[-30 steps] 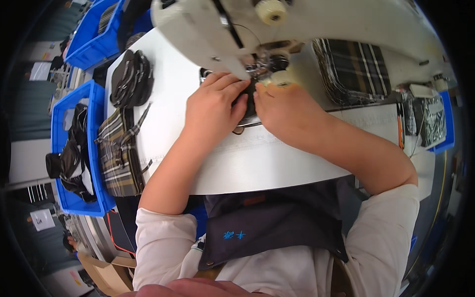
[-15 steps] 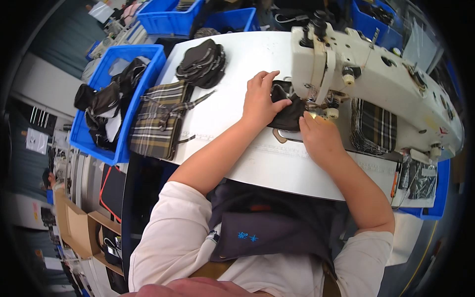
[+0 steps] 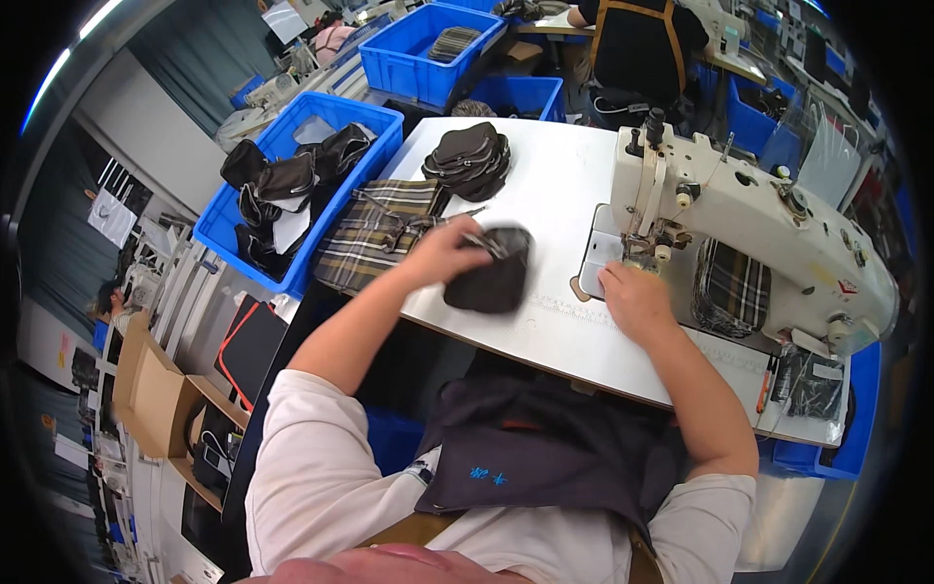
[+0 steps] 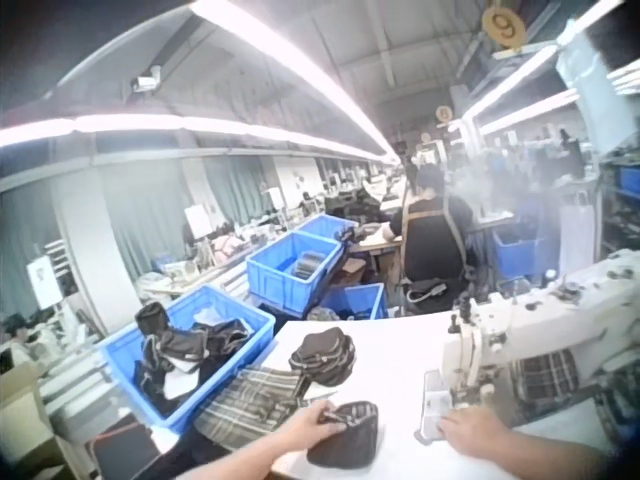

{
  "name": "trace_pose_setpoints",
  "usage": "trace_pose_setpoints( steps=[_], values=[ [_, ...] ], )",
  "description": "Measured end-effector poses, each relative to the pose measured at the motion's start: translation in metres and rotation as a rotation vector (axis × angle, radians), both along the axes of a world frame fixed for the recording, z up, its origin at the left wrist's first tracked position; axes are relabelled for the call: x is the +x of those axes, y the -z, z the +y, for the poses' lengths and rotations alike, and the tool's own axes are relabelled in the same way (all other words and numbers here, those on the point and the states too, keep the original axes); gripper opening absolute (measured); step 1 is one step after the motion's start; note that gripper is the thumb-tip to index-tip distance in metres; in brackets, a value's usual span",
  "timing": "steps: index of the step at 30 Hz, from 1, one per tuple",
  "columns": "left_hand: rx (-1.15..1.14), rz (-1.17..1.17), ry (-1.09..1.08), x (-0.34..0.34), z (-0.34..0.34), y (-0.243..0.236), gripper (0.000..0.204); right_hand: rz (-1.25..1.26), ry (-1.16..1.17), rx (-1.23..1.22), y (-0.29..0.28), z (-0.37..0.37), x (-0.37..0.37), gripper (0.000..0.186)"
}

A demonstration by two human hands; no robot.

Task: The person operates an industrial sewing machine to stitch a zipper onto small black fabric pouches. They guide the pouch under the needle, aligning the zipper teeth with the fabric edge, and sew along the length of the zipper. The person handles multiple pouches, moving finished items aside and picking up new ones from a stack.

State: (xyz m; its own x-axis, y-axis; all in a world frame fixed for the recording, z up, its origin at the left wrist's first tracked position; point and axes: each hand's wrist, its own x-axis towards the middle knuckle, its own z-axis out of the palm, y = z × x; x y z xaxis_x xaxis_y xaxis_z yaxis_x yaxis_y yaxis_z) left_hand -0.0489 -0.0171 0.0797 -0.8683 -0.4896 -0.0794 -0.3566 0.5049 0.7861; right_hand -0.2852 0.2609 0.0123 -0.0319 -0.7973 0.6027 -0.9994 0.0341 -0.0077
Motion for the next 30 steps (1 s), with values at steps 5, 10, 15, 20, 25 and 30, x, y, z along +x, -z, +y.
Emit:
trace_pose_setpoints(
  steps=[5, 10, 15, 20, 25, 30],
  values=[
    [0.371, 0.951, -0.875, 0.059, -0.084, -0.056, 0.055, 0.008, 0.004, -0.004, 0.004, -0.002, 0.0, 0.01],
    [0.326, 0.537, -0.504, 0.052, -0.036, 0.039, 0.042, 0.021, 0.007, -0.055, 0.007, -0.003, 0.004, 0.009],
    [-0.722, 0.17, -0.113, 0.001, 0.082, 0.08, 0.035, 0.048, 0.048, -0.06, 0.01, -0.001, 0.001, 0.003],
    [-0.637, 0.16, -0.105, 0.005, 0.083, 0.083, 0.041, 0.014, 0.141, 0.028, 0.018, 0.004, 0.005, 0.004],
    [-0.663, 0.151, -0.112, 0.001, 0.084, 0.086, 0.041, -0.018, 0.165, 0.005, 0.027, 0.008, 0.005, 0.006],
    [-0.679, 0.15, -0.109, 0.001, 0.082, 0.089, 0.04, -0.098, 0.184, 0.063, 0.023, 0.024, 0.013, 0.008]
  ],
)
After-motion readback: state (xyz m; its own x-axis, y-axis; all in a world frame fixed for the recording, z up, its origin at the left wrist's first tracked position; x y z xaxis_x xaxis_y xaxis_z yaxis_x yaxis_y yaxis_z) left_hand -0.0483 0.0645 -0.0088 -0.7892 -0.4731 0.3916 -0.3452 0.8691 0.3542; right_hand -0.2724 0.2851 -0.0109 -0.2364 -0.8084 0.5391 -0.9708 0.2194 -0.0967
